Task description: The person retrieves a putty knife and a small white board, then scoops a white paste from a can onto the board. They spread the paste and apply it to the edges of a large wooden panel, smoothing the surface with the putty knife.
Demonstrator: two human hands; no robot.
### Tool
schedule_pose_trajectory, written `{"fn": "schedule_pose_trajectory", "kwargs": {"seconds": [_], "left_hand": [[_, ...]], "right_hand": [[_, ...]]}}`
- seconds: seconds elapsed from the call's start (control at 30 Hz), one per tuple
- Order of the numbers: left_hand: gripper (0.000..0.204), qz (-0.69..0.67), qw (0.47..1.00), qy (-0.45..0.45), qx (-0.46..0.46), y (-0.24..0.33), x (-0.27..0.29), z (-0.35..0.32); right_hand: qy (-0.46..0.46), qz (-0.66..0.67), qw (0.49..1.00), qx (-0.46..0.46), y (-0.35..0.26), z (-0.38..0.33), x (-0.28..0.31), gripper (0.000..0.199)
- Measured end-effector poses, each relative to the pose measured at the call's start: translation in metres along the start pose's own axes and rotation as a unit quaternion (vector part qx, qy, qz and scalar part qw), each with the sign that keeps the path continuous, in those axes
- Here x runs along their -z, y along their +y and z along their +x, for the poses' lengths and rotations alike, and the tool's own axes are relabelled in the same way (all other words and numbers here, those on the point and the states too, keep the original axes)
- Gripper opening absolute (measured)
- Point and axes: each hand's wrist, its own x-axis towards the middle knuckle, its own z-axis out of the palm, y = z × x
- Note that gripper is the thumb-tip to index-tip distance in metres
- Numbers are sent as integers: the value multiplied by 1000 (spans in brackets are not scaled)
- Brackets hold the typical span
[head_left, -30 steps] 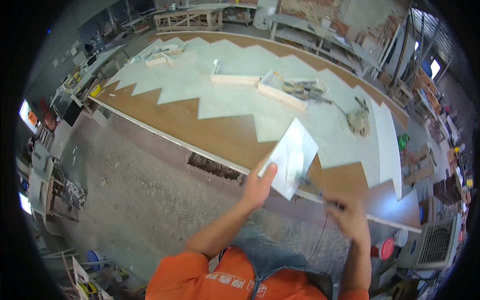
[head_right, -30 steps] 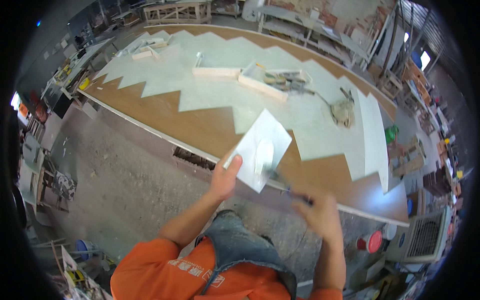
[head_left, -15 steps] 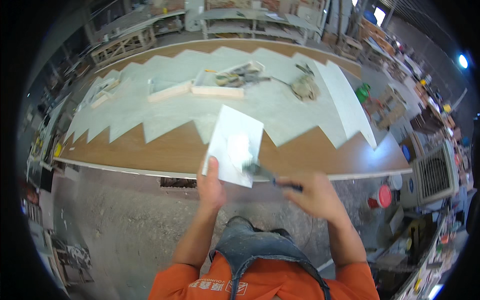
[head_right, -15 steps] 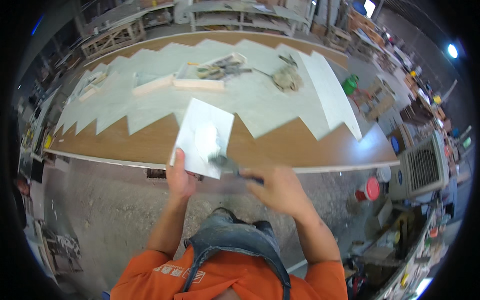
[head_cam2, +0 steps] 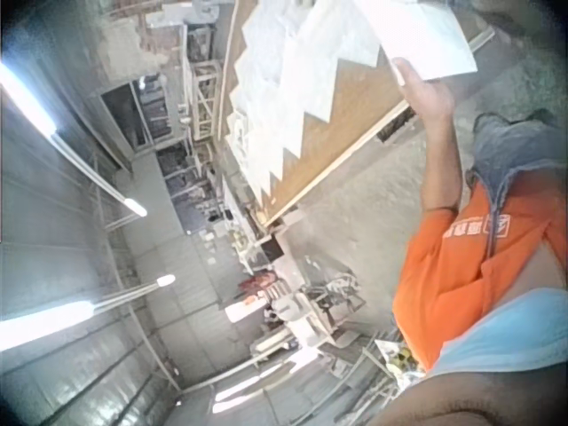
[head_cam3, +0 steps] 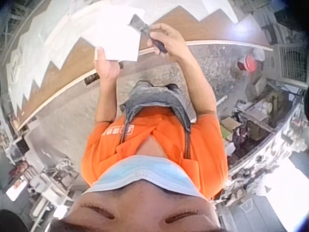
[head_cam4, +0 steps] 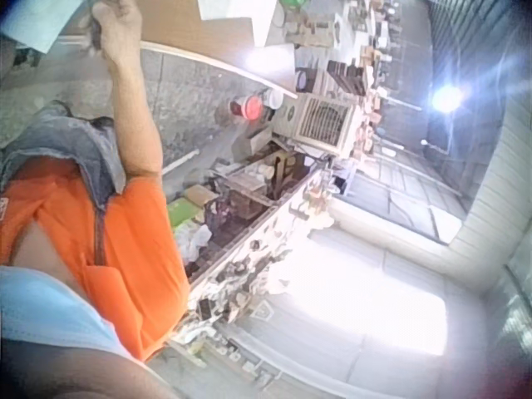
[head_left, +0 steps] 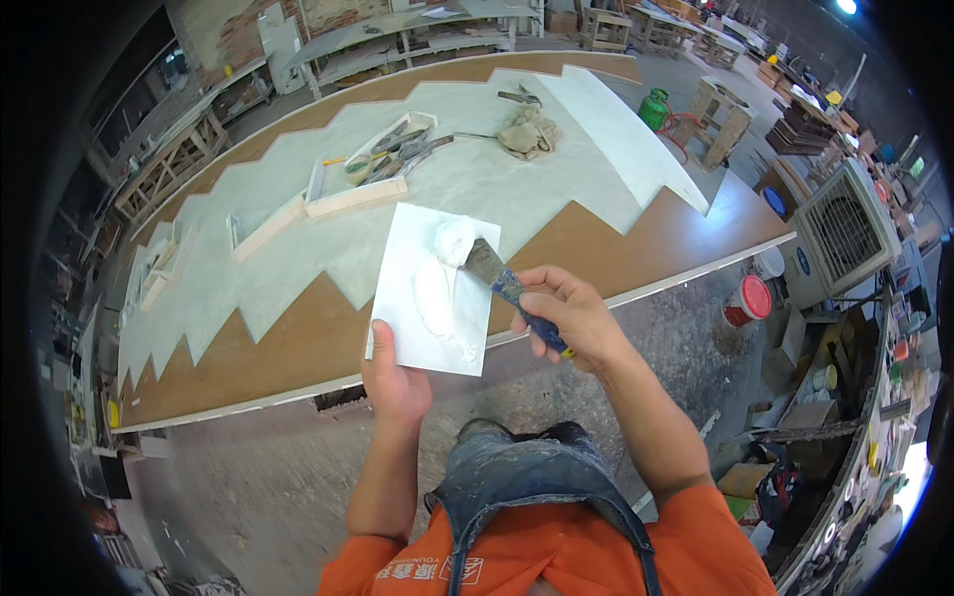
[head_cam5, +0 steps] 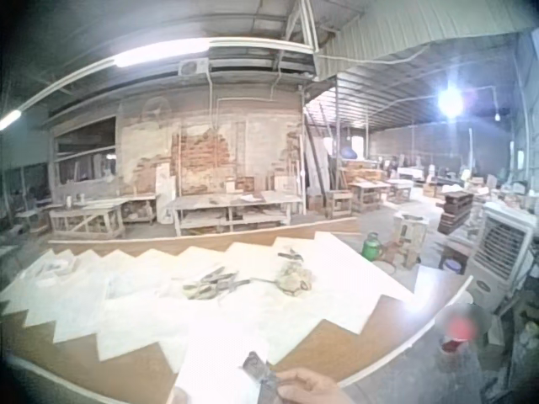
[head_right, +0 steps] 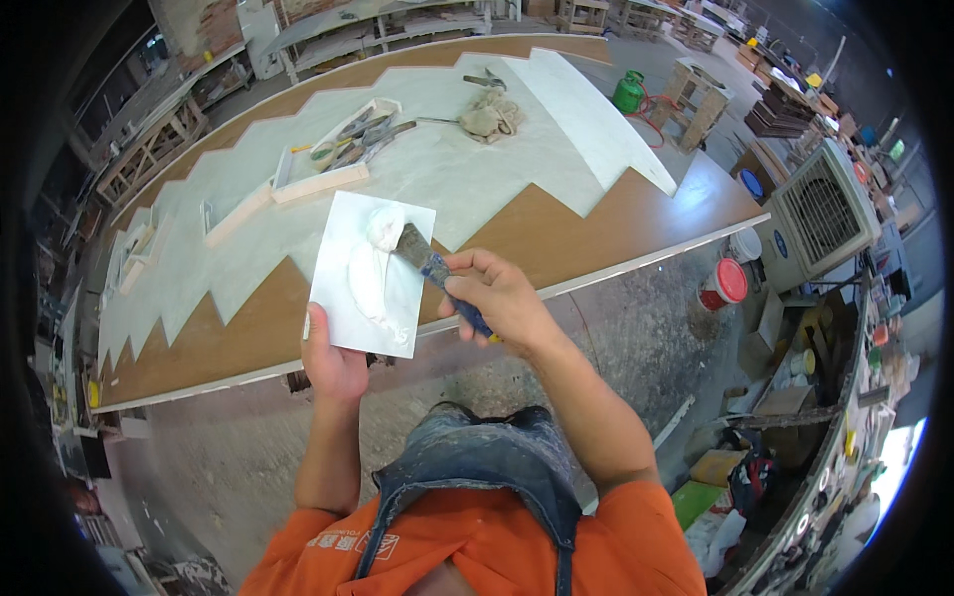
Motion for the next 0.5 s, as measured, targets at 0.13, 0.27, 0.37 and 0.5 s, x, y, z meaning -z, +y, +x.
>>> {"fn": "schedule_pose_trajectory", "kwargs": {"seconds": [0.13,0.27,0.37,0.5], "left_hand": [[59,-120,989,30,76,12,-16,6],[58,-119,988,64,78,7,-2,10],[58,-122,986,77,83,6,7,6],[57,-117,983,112,84,1,4,6]], "right_hand": [[77,-379,870,306,26,-15,4,30],[81,-406,859,301,59,-37,-3,32],[72,-446,845,286,67,-52,-3,35],[83,-475,831,278,66,-70,1,35]]}}
